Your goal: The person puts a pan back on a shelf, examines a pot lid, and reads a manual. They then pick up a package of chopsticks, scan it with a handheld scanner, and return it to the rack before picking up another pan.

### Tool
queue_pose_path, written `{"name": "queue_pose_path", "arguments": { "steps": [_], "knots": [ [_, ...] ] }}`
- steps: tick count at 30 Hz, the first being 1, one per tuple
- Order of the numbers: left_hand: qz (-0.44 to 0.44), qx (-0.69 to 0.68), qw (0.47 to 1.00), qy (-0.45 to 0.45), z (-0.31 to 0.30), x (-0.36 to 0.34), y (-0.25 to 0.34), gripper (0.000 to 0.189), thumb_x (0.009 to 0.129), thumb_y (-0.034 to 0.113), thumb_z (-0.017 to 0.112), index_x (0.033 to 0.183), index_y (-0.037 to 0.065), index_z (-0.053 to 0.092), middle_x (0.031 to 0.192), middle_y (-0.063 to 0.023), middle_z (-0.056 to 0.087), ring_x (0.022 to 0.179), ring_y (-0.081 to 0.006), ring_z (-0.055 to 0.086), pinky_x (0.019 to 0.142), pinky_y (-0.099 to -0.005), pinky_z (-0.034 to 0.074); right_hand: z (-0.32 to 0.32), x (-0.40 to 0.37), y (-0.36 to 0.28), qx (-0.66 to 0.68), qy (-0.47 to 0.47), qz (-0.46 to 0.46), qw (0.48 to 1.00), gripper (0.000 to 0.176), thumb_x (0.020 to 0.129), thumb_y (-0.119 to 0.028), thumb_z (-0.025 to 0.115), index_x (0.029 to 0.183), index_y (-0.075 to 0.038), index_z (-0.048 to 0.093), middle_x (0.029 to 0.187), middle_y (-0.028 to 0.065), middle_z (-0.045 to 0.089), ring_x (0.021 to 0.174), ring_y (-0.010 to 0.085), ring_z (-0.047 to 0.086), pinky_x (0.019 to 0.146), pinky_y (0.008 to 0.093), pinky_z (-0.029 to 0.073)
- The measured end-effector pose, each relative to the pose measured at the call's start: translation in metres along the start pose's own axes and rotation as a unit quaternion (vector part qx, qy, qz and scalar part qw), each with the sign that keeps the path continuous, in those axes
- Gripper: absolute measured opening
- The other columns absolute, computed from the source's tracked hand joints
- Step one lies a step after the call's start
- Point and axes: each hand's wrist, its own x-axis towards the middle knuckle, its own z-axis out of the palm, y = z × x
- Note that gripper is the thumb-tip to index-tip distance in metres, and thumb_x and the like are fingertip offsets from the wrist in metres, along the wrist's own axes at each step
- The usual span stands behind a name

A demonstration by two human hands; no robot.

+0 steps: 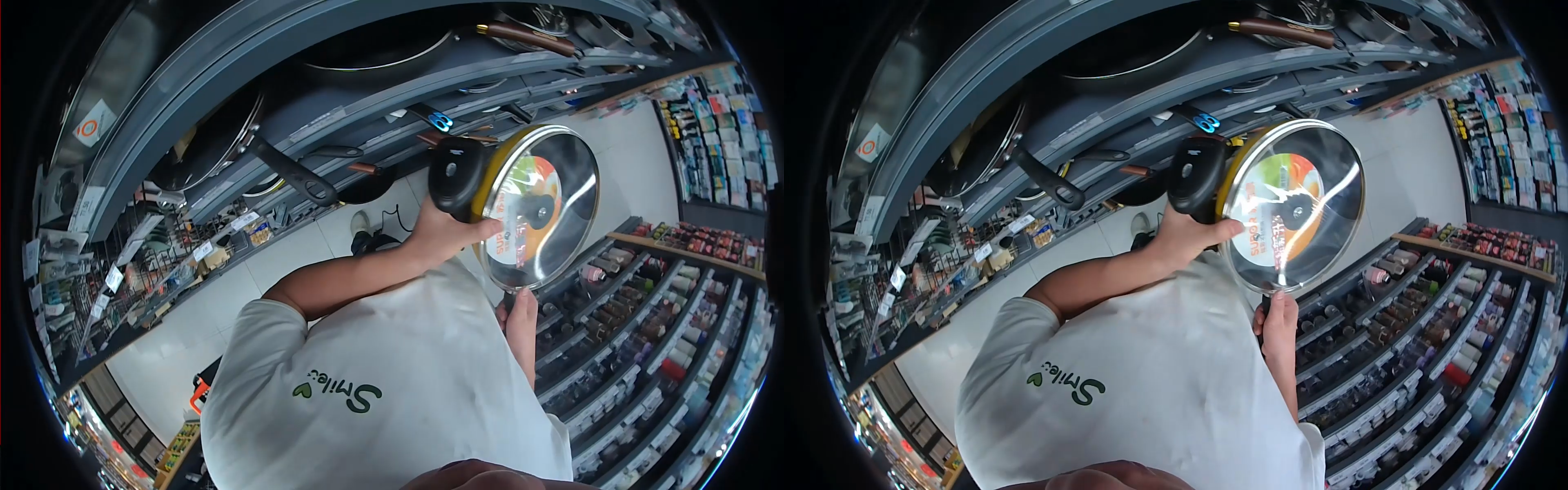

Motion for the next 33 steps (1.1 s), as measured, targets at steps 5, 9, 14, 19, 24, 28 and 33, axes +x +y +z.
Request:
{"name": "queue_pose_path", "arguments": {
  "steps": [5,9,14,19,24,28,33],
  "knots": [
    [-0.037,-0.003,0.999,0.035,-0.007,-0.004,-0.022,0.05,0.075,-0.002,0.075,0.12,0.001,0.054,0.11,-0.0072,0.062,0.099,-0.015,0.061,0.087,-0.0299,0.051,-0.008,-0.003,0.007,0.025,-0.033,0.008,0.999,0.033,0.101,-0.033,0.046,0.097,0.0,0.051,0.06,0.0007,0.044,0.047,0.0075,0.04,0.042,0.0222,0.033],
    [-0.055,-0.011,0.997,0.052,0.001,-0.006,-0.017,0.053,0.076,-0.005,0.071,0.124,0.002,0.051,0.115,-0.0075,0.06,0.103,-0.0162,0.06,0.09,-0.0311,0.051,-0.012,-0.003,0.014,0.056,-0.027,0.026,0.998,0.027,0.098,-0.028,0.053,0.096,-0.001,0.051,0.059,-0.0011,0.044,0.047,0.0068,0.039,0.042,0.023,0.032],
    [-0.103,0.037,0.992,0.064,0.009,-0.004,-0.023,0.061,0.077,-0.005,0.068,0.132,0.006,0.045,0.12,-0.0045,0.054,0.11,-0.0153,0.053,0.096,-0.0312,0.045,-0.026,0.004,0.025,0.056,-0.074,0.006,0.996,0.027,0.094,-0.025,0.06,0.102,0.0,0.054,0.059,-0.0033,0.048,0.048,0.0043,0.041,0.043,0.0217,0.032],
    [-0.089,0.048,0.99,0.102,0.027,0.001,-0.036,0.038,0.078,-0.005,0.068,0.109,0.008,0.051,0.105,-0.0029,0.055,0.1,-0.0135,0.055,0.09,-0.0313,0.045,-0.048,0.02,0.032,0.055,-0.098,-0.006,0.994,0.029,0.089,-0.016,0.064,0.11,0.003,0.055,0.066,-0.007,0.049,0.051,0.0017,0.043,0.044,0.0205,0.033],
    [-0.054,0.036,0.987,0.144,0.049,0.002,-0.047,0.04,0.079,-0.006,0.064,0.115,0.006,0.05,0.108,-0.003,0.054,0.102,-0.0145,0.054,0.092,-0.0313,0.044,-0.081,0.037,0.031,0.05,-0.134,-0.044,0.989,0.032,0.089,-0.013,0.062,0.115,0.003,0.052,0.069,-0.0063,0.049,0.051,0.0018,0.044,0.045,0.0203,0.035],
    [-0.03,0.005,0.99,0.138,0.052,0.003,-0.054,0.051,0.08,-0.009,0.062,0.127,0.004,0.048,0.12,-0.0063,0.055,0.108,-0.0151,0.055,0.095,-0.0312,0.045,-0.099,0.044,0.02,0.057,-0.182,-0.043,0.981,0.033,0.088,-0.011,0.064,0.116,0.002,0.052,0.07,-0.0065,0.048,0.053,0.0018,0.043,0.046,0.02,0.035],
    [-0.018,-0.011,0.989,0.148,0.063,0.005,-0.052,0.051,0.08,-0.007,0.062,0.128,0.005,0.048,0.118,-0.0057,0.055,0.109,-0.0155,0.055,0.096,-0.0322,0.044,-0.114,0.052,0.015,0.094,-0.227,-0.056,0.968,0.033,0.087,-0.01,0.064,0.117,0.0,0.053,0.072,-0.0072,0.047,0.056,0.002,0.043,0.048,0.0199,0.034]
  ]
}}
